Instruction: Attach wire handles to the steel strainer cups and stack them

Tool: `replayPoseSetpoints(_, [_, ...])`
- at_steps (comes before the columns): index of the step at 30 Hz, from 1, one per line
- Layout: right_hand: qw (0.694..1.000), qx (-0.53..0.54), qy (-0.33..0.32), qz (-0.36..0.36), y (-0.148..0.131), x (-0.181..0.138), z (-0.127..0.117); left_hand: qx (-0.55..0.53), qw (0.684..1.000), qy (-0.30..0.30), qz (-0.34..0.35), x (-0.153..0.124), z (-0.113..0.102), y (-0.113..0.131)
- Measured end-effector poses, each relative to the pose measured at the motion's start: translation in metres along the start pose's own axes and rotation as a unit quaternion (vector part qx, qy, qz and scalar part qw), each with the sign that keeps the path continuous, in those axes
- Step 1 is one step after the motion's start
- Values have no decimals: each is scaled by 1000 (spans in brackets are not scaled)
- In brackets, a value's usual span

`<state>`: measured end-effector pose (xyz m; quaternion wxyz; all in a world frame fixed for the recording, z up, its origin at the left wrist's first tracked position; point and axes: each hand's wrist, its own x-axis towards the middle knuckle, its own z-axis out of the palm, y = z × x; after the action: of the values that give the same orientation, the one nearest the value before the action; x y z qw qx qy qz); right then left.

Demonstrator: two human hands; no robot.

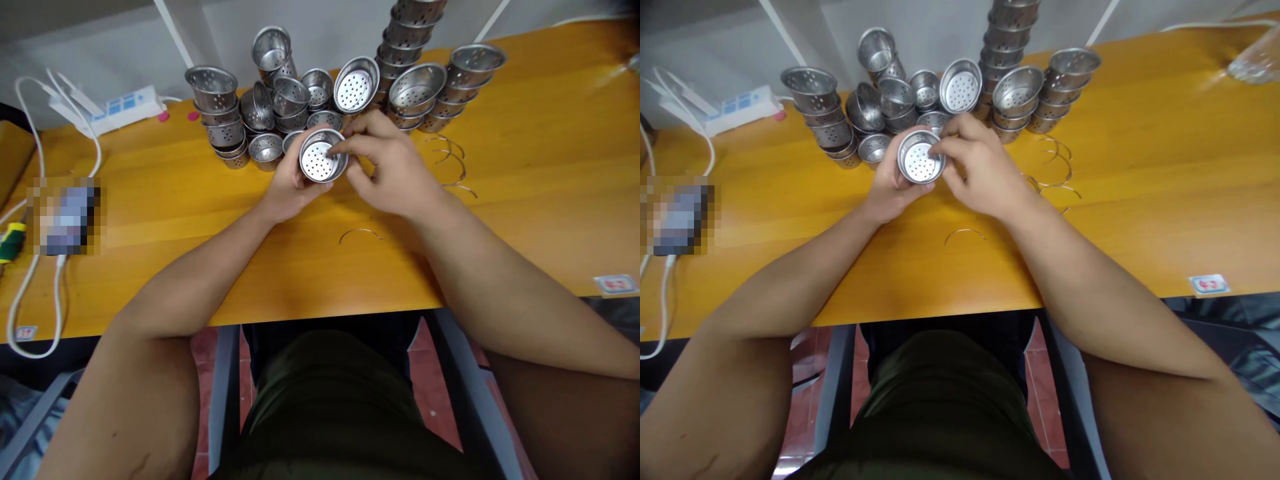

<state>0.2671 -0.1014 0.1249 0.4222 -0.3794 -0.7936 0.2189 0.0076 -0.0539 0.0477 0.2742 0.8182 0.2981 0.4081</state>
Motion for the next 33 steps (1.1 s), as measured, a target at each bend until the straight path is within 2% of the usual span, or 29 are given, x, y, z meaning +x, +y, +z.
replayPoseSetpoints(5, [1000, -4, -6, -9, 4, -2, 6, -23, 1000, 2, -12, -2, 8, -7])
replayPoseSetpoints(10, [1000, 10, 20, -8, 6, -1, 7, -53, 998, -31, -15, -5, 14, -11])
replayPoseSetpoints(13, [998, -15, 66, 13, 20, 1, 3, -56, 997, -40, -38, -8, 15, -9])
replayPoseSetpoints(16, [986, -49, 159, 29, 40, 4, -5, -65, 994, -72, -55, -12, 13, -1])
replayPoseSetpoints(18, [976, -44, 209, 44, 50, 6, -8, -55, 993, -102, -31, -13, 10, 8])
replayPoseSetpoints(20, [972, -21, 228, 56, 58, 7, -8, -31, 991, -127, 7, -13, 7, 18])
replayPoseSetpoints(23, [973, -17, 222, 58, 63, 7, -7, -4, 989, -143, 34, -13, 5, 28])
replayPoseSetpoints(26, [977, -43, 199, 60, 66, 7, -7, 14, 989, -146, 26, -12, 4, 32])
replayPoseSetpoints(33, [988, -94, 85, 89, 74, 4, -13, 33, 984, -171, 22, -13, 3, 34])
